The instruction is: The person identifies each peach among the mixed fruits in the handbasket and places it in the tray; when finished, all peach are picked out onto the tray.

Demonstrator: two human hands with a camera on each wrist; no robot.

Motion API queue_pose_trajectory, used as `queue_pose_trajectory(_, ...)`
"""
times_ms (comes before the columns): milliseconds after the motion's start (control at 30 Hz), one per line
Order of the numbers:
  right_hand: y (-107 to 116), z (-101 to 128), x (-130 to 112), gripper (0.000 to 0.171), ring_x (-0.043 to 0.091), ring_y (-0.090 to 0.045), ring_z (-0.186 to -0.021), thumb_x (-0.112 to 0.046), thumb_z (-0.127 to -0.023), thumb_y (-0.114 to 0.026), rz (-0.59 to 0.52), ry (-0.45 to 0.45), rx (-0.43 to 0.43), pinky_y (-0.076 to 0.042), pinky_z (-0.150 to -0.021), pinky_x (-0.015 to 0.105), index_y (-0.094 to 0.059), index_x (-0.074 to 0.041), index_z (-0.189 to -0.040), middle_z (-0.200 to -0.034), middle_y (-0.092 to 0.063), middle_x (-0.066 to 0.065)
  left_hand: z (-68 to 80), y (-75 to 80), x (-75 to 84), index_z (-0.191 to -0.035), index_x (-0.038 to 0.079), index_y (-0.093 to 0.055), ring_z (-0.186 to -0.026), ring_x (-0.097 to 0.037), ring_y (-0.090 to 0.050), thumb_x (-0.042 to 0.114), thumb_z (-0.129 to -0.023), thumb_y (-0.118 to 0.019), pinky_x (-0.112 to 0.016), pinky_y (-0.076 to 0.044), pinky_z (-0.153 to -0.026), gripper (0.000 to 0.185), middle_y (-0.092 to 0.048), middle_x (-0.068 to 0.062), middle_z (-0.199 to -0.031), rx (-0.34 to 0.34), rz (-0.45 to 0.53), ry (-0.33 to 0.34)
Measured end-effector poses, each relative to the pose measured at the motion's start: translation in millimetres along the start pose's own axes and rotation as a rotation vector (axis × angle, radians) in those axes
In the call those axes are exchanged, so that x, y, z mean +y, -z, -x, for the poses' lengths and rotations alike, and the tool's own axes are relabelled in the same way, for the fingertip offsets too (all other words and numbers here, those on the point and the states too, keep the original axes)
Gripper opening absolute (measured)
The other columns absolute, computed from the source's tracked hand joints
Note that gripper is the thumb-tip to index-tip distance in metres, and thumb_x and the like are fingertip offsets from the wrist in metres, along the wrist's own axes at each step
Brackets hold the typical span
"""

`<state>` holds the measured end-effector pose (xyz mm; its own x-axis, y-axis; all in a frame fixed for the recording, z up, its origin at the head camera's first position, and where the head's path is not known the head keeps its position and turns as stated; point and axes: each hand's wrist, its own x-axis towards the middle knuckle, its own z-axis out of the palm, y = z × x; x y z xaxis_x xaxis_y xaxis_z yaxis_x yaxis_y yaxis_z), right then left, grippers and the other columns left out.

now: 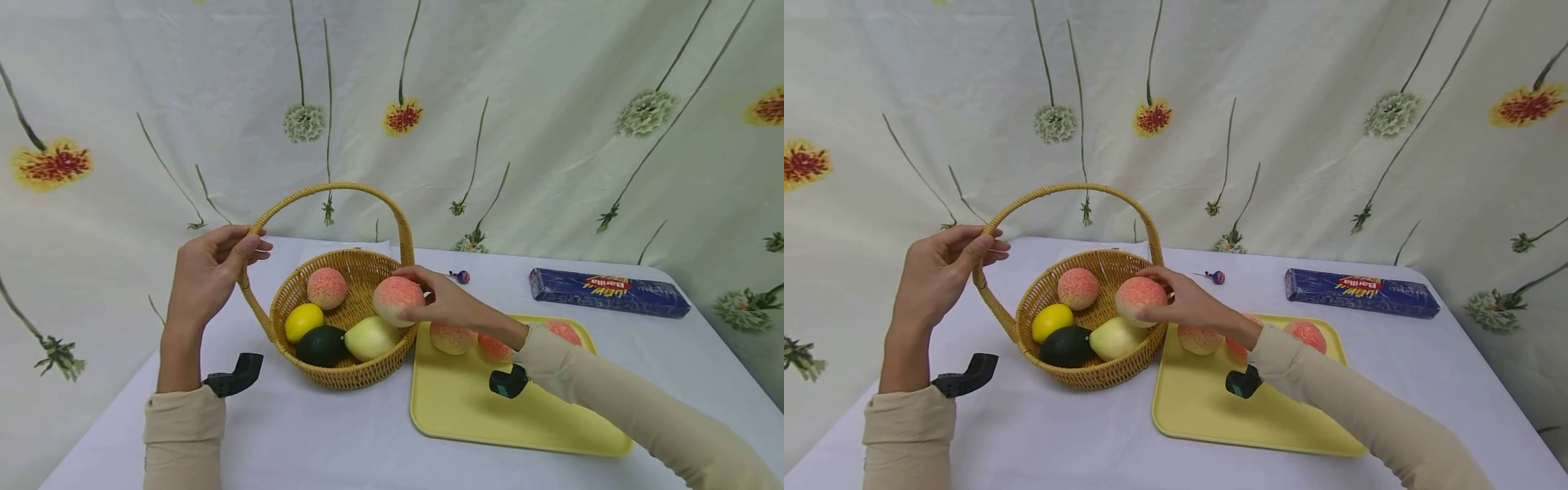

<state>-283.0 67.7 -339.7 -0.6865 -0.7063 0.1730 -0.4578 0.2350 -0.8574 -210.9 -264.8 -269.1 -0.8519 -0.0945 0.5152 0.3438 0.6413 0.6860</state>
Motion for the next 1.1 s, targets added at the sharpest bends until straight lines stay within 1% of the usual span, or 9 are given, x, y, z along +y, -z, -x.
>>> queue_pose_trajectory(133,1,7,0,0.063,0.019,-0.056,-0.109,-0.030,-0.084,-0.072,-0.009,0.025,0.013,-0.052,-0.087,0.035,-0.045,-0.011,-0.138,-0.123,-0.059,0.007,0.6,-0.3,-0.7,-0.123,0.003,-0.062,-0.083,0.006,-0.065,0.024,-0.097,-0.056,-0.008,-0.049,-0.074,0.034,-0.069,-0.015,-0.105,0.002,-0.007,0.005)
queue_pose_trajectory(233,3,13,-1,0.062,0.019,-0.057,-0.108,-0.029,-0.084,-0.070,-0.008,0.041,0.010,-0.051,-0.086,0.035,-0.046,-0.008,-0.138,-0.124,-0.059,0.007,0.6,-0.4,-1.7,-0.123,0.003,-0.062,-0.082,0.007,-0.064,0.024,-0.097,-0.056,-0.007,-0.049,-0.075,0.035,-0.069,-0.015,-0.105,0.002,-0.010,0.008)
queue_pose_trajectory(367,4,23,-4,0.060,0.019,-0.055,-0.111,-0.025,-0.086,-0.068,-0.022,0.036,-0.013,-0.051,-0.089,0.035,-0.045,-0.008,-0.139,-0.128,-0.056,0.007,-0.1,-0.6,-2.4,-0.123,0.003,-0.062,-0.083,0.007,-0.064,0.024,-0.097,-0.056,-0.007,-0.049,-0.075,0.034,-0.069,-0.015,-0.105,0.001,-0.007,0.005)
queue_pose_trajectory(567,4,39,-6,0.062,0.019,-0.052,-0.120,-0.025,-0.087,-0.069,-0.036,-0.010,-0.054,-0.048,-0.096,0.035,-0.043,-0.012,-0.141,-0.134,-0.052,0.005,0.1,-0.3,-1.7,-0.123,0.004,-0.062,-0.083,0.004,-0.065,0.025,-0.097,-0.056,-0.008,-0.049,-0.075,0.035,-0.069,-0.015,-0.105,0.004,-0.010,0.007)
queue_pose_trajectory(667,5,45,-4,0.061,0.020,-0.053,-0.119,-0.023,-0.086,-0.070,-0.050,-0.024,-0.076,-0.047,-0.097,0.035,-0.045,-0.012,-0.140,-0.133,-0.053,0.004,0.5,-0.6,-1.4,-0.123,0.004,-0.062,-0.083,0.003,-0.066,0.025,-0.097,-0.056,-0.008,-0.049,-0.075,0.035,-0.069,-0.015,-0.105,0.003,-0.011,0.009)
queue_pose_trajectory(800,6,53,-2,0.059,0.021,-0.053,-0.117,-0.021,-0.085,-0.070,-0.063,-0.006,-0.106,-0.047,-0.097,0.034,-0.046,-0.010,-0.138,-0.132,-0.053,0.006,0.6,-1.0,-1.5,-0.123,0.003,-0.062,-0.083,0.003,-0.066,0.024,-0.097,-0.056,-0.009,-0.050,-0.075,0.034,-0.069,-0.016,-0.105,0.005,-0.011,0.007)
queue_pose_trajectory(967,8,63,2,0.058,0.022,-0.054,-0.116,-0.021,-0.086,-0.069,-0.071,0.018,-0.129,-0.048,-0.097,0.032,-0.047,-0.008,-0.138,-0.131,-0.054,0.007,0.2,-1.2,-1.7,-0.123,0.004,-0.062,-0.083,0.003,-0.066,0.025,-0.097,-0.055,-0.008,-0.049,-0.074,0.035,-0.069,-0.016,-0.105,0.004,-0.016,0.003)
queue_pose_trajectory(1100,9,71,6,0.058,0.023,-0.055,-0.116,-0.019,-0.087,-0.069,-0.073,0.009,-0.139,-0.049,-0.096,0.031,-0.046,-0.008,-0.138,-0.131,-0.055,0.007,0.2,-0.8,-2.0,-0.123,0.004,-0.062,-0.083,0.005,-0.065,0.026,-0.097,-0.055,-0.007,-0.049,-0.074,0.035,-0.069,-0.016,-0.105,0.002,-0.018,0.010)
